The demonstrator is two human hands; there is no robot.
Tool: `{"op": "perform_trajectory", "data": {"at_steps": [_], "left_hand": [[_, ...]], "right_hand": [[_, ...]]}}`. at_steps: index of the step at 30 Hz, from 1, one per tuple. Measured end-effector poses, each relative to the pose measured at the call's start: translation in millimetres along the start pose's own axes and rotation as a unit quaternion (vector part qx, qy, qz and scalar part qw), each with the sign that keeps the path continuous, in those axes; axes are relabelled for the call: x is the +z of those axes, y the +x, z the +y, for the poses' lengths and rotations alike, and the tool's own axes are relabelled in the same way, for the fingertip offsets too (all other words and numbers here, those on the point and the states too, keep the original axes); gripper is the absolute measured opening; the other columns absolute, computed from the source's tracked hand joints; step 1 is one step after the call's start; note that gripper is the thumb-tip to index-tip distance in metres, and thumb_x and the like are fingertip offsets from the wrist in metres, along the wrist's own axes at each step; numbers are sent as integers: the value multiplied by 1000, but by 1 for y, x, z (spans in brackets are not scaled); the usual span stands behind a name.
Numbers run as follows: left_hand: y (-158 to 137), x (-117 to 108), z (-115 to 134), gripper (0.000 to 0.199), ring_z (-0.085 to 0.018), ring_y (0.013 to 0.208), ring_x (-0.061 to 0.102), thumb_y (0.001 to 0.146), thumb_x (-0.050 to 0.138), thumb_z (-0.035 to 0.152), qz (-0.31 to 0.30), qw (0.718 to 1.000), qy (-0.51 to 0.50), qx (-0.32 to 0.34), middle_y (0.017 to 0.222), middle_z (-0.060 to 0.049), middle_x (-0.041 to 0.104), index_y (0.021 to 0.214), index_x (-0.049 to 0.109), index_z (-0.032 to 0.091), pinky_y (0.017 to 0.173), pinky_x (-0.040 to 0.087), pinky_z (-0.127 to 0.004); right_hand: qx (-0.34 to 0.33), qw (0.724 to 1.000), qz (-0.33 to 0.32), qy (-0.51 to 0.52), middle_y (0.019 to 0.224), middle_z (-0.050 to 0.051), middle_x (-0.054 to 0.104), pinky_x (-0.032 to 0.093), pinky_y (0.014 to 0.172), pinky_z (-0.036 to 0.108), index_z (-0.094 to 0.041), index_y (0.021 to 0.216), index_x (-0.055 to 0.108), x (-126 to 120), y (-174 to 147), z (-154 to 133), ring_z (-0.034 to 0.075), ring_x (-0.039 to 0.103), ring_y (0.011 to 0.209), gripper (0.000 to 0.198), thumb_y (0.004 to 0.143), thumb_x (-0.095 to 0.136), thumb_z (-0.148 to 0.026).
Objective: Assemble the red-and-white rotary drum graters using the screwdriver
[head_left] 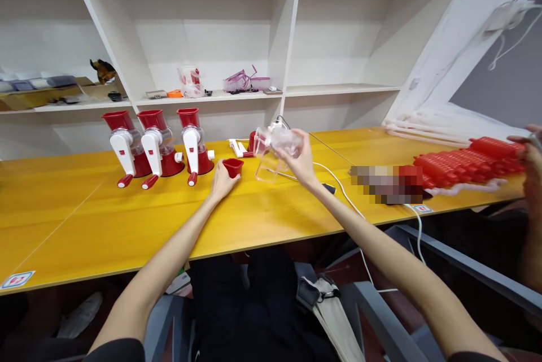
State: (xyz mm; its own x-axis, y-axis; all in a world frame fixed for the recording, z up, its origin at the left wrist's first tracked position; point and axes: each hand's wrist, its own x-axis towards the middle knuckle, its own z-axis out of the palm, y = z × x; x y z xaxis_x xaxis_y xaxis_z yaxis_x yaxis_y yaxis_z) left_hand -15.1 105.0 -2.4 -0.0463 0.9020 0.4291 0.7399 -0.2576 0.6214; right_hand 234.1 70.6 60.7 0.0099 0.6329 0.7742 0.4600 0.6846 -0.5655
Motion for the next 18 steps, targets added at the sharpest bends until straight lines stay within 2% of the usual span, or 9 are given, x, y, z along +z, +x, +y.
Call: {"op": "perform_trajectory", "data": {"at_steps": [3, 6, 11, 14, 18], "left_hand": [[-12, -9, -5, 72, -30, 126, 60, 76, 73, 25, -22, 999, -23, 22, 134, -19, 59, 135, 33, 16, 105, 49, -44], [-25, -17, -9, 72, -28, 122, 62, 75, 73, 26, -35, 996, -57, 60, 132, -16, 60, 134, 33, 18, 106, 49, -43], [-36, -23, -7, 77, -26, 120, 64, 71, 73, 21, -34, 993, -95, 67, 132, -15, 60, 135, 30, 20, 104, 51, -42], [-36, -22, -3, 79, -26, 119, 64, 70, 74, 20, -29, 992, -96, 82, 131, -15, 60, 135, 29, 19, 104, 51, -42], [-38, -21, -3, 73, -26, 116, 65, 69, 75, 21, 6, 989, -99, 114, 125, -14, 61, 128, 33, 19, 102, 52, -43]], "right_hand": [[-13, 998, -65, 24, 132, 12, 58, 54, 101, 45, -26, 138, 37, -1, -36, -12, 25, 62, 118, 73, 81, 70, -57], [-15, 996, -81, 39, 126, 11, 62, 54, 102, 46, -25, 138, 37, 4, -58, -13, 26, 64, 116, 75, 80, 71, -58], [-14, 998, -45, 48, 128, 13, 60, 50, 107, 47, -24, 143, 28, 15, -70, -4, 25, 61, 121, 79, 83, 67, -56], [-20, 999, -24, 38, 130, 12, 59, 51, 107, 46, -25, 140, 32, 17, -73, 0, 25, 61, 121, 76, 81, 69, -56], [-24, 999, 17, 22, 134, 12, 56, 51, 106, 48, -26, 133, 38, 15, -75, 4, 27, 59, 123, 73, 78, 72, -59]]}}
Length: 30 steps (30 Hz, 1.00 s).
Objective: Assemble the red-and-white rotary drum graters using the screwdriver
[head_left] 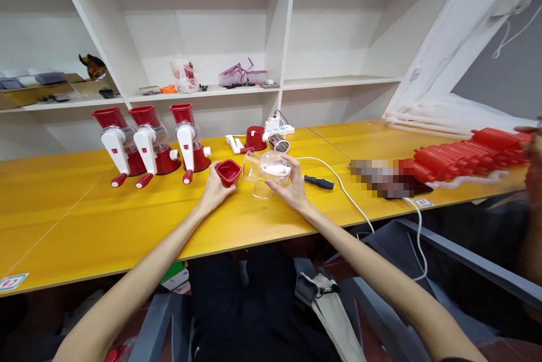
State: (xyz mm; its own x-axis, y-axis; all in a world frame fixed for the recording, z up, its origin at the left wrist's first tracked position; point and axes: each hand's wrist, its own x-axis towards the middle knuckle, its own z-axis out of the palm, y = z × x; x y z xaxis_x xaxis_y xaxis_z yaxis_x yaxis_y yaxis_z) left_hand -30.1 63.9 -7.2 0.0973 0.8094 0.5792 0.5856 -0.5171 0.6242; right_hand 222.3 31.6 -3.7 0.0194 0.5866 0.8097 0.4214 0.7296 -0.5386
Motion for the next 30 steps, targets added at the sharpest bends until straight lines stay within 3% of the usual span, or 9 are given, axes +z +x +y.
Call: {"op": "perform_trajectory", "data": {"at_steps": [7, 14, 24, 30], "left_hand": [[-14, 2, -3, 85, -29, 119, 63, 60, 83, 17, 20, 994, 19, 109, 129, -13, 55, 130, 34, 21, 101, 54, -45], [-16, 3, 8, 79, -26, 122, 63, 76, 81, 31, 47, 952, 4, 302, 129, -14, 58, 136, 30, 24, 101, 55, -44], [-14, 0, 11, 85, -28, 122, 62, 78, 81, 33, 51, 919, 29, 390, 128, -17, 59, 144, 29, 23, 99, 56, -48], [-12, 0, 12, 77, -27, 128, 59, 85, 75, 28, 48, 908, 53, 412, 134, -16, 56, 145, 27, 28, 100, 57, -50]], "right_hand": [[14, 998, 62, -1, 130, 11, 56, 53, 104, 47, -27, 131, 35, -1, 2, 8, 26, 61, 120, 76, 74, 76, -58], [37, 997, 65, 17, 126, 13, 59, 53, 105, 47, -25, 130, 34, 0, 1, 8, 26, 63, 119, 76, 75, 78, -55], [58, 996, 50, 40, 122, 13, 59, 54, 103, 48, -25, 131, 32, 2, 1, 10, 27, 62, 119, 77, 76, 76, -55], [60, 996, 53, 50, 119, 12, 61, 55, 101, 49, -25, 129, 31, 2, 3, 9, 26, 64, 116, 77, 74, 77, -55]]}}
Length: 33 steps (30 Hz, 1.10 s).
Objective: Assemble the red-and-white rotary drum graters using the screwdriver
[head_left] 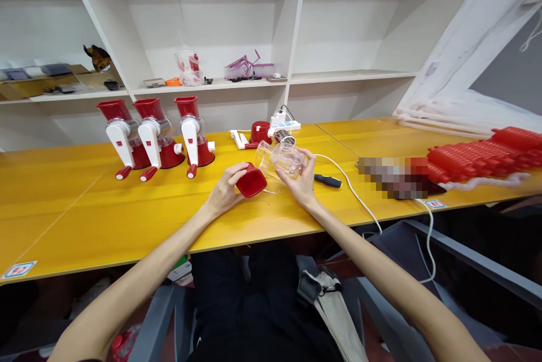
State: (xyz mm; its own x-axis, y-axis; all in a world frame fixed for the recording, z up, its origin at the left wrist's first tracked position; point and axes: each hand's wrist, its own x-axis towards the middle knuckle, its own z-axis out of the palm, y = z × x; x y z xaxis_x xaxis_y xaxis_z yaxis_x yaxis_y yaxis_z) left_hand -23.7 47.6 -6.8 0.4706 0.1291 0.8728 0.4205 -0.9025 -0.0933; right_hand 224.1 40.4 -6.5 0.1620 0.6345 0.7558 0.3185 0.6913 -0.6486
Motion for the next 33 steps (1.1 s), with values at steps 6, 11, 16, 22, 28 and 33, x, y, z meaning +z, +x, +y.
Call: {"op": "perform_trajectory", "data": {"at_steps": [6, 11, 16, 22, 28, 33], "left_hand": [[1, 0, -1, 74, -27, 132, 57, 88, 71, 24, -2, 1000, 5, -2, 136, -15, 56, 146, 25, 30, 103, 55, -52], [2, 0, -1, 74, -27, 133, 56, 88, 71, 23, -4, 1000, 6, 1, 137, -15, 55, 146, 27, 30, 104, 55, -52], [-4, 3, -1, 83, -28, 127, 60, 80, 78, 28, 7, 998, -1, -68, 133, -16, 57, 145, 27, 25, 102, 55, -48], [-3, 2, -4, 82, -28, 113, 65, 68, 83, 27, 75, 954, 30, -287, 127, -13, 59, 136, 37, 22, 95, 56, -45], [-4, 0, -21, 71, -30, 111, 65, 68, 81, 26, 82, 897, 15, -435, 122, -14, 60, 124, 37, 22, 97, 53, -51], [-11, 2, -32, 69, -32, 112, 66, 67, 82, 27, 56, 871, -6, -488, 121, -16, 60, 118, 35, 22, 97, 52, -52]], "right_hand": [[2, 1000, 2, 6, 119, 12, 61, 54, 102, 49, -26, 129, 32, 0, 0, 2, 27, 63, 117, 76, 74, 77, -53], [3, 1000, -6, 4, 121, 12, 60, 53, 103, 50, -26, 132, 31, 0, 0, 3, 27, 62, 118, 78, 75, 76, -54], [2, 1000, -30, -1, 126, 13, 58, 53, 103, 50, -27, 137, 28, -1, 0, 3, 27, 63, 117, 80, 78, 73, -56], [2, 995, -93, -16, 136, 12, 55, 49, 108, 54, -29, 148, 26, -3, -1, -2, 27, 59, 124, 79, 86, 63, -61], [16, 992, -118, -43, 135, 13, 55, 48, 108, 54, -29, 155, 19, -5, -2, -2, 28, 59, 122, 89, 85, 60, -66], [-31, 986, -130, -97, 143, 12, 51, 49, 107, 51, -30, 157, 15, -5, -6, -3, 27, 55, 128, 84, 91, 50, -68]]}}
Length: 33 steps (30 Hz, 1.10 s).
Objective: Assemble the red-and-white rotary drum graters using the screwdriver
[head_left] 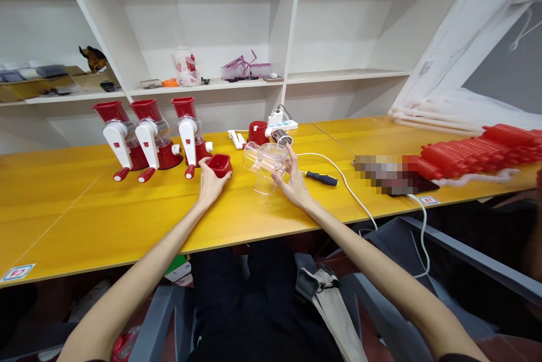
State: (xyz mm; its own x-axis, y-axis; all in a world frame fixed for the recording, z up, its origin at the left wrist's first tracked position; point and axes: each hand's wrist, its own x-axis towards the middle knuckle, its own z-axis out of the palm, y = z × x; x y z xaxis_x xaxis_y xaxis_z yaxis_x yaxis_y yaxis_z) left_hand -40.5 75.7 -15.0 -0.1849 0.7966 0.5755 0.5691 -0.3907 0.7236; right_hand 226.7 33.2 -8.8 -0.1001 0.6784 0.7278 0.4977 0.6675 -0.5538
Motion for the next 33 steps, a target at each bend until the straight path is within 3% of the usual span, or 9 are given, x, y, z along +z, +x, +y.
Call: {"op": "perform_trajectory", "data": {"at_steps": [6, 10, 13, 16, 18, 22, 28, 30, 33], "left_hand": [[-2, 0, -3, 75, -38, 112, 67, 67, 84, 36, -46, 998, 33, -18, 118, -19, 63, 121, 35, 21, 95, 51, -57], [-3, -1, 0, 78, -42, 111, 67, 71, 82, 41, -84, 993, 77, -36, 115, -24, 65, 128, 34, 18, 93, 51, -61], [-7, -5, 2, 84, -41, 120, 62, 72, 82, 45, -76, 994, 74, -17, 127, -26, 59, 133, 33, 17, 98, 49, -60], [-18, -12, 6, 76, -40, 133, 51, 76, 77, 47, -16, 995, 80, 51, 137, -24, 49, 134, 37, 17, 107, 43, -61], [-25, -18, 14, 63, -36, 135, 48, 83, 71, 44, 8, 987, 81, 138, 137, -21, 49, 132, 41, 18, 111, 40, -59], [-18, -16, 44, 53, -30, 128, 54, 86, 69, 39, -60, 953, 58, 293, 132, -16, 55, 130, 46, 20, 110, 45, -52], [28, 18, 82, 59, -28, 122, 60, 85, 67, 55, -155, 961, -78, 214, 130, -16, 61, 130, 51, 20, 99, 53, -45], [27, 26, 83, 54, -27, 118, 63, 87, 63, 56, -179, 960, -119, 182, 126, -15, 65, 125, 54, 20, 99, 52, -45], [9, 31, 78, 45, -24, 106, 67, 86, 65, 54, -185, 960, -150, 147, 114, -11, 70, 113, 58, 19, 97, 52, -41]], "right_hand": [[-6, 994, -11, -106, 138, 14, 54, 43, 110, 54, -24, 144, 40, -37, 0, 17, 28, 53, 128, 56, 100, 28, -57], [52, 974, -43, -217, 118, 20, 60, 43, 104, 60, -16, 123, 57, -80, -4, 49, 37, 56, 118, 49, 95, 41, -54], [85, 953, -85, -278, 113, 22, 59, 45, 98, 62, -14, 115, 60, -102, -15, 66, 40, 56, 113, 45, 92, 47, -50], [103, 939, -117, -305, 105, 21, 61, 47, 95, 58, -15, 105, 63, -109, -25, 72, 38, 59, 105, 38, 91, 48, -47], [105, 937, -128, -307, 101, 19, 62, 48, 94, 55, -16, 97, 64, -109, -29, 72, 36, 60, 102, 35, 92, 47, -46], [108, 944, -121, -289, 97, 18, 64, 52, 88, 52, -18, 90, 65, -109, -31, 65, 34, 62, 94, 38, 93, 47, -51], [117, 968, -42, -220, 85, 12, 70, 57, 69, 40, -18, 93, 64, -136, -29, 43, 26, 68, 72, 48, 90, 48, -64], [124, 974, 1, -191, 76, 9, 70, 57, 62, 37, -18, 96, 63, -151, -25, 32, 23, 68, 61, 50, 87, 51, -66], [128, 979, 65, -148, 72, 7, 70, 60, 59, 36, -20, 97, 60, -174, -18, 9, 24, 71, 60, 49, 82, 60, -66]]}}
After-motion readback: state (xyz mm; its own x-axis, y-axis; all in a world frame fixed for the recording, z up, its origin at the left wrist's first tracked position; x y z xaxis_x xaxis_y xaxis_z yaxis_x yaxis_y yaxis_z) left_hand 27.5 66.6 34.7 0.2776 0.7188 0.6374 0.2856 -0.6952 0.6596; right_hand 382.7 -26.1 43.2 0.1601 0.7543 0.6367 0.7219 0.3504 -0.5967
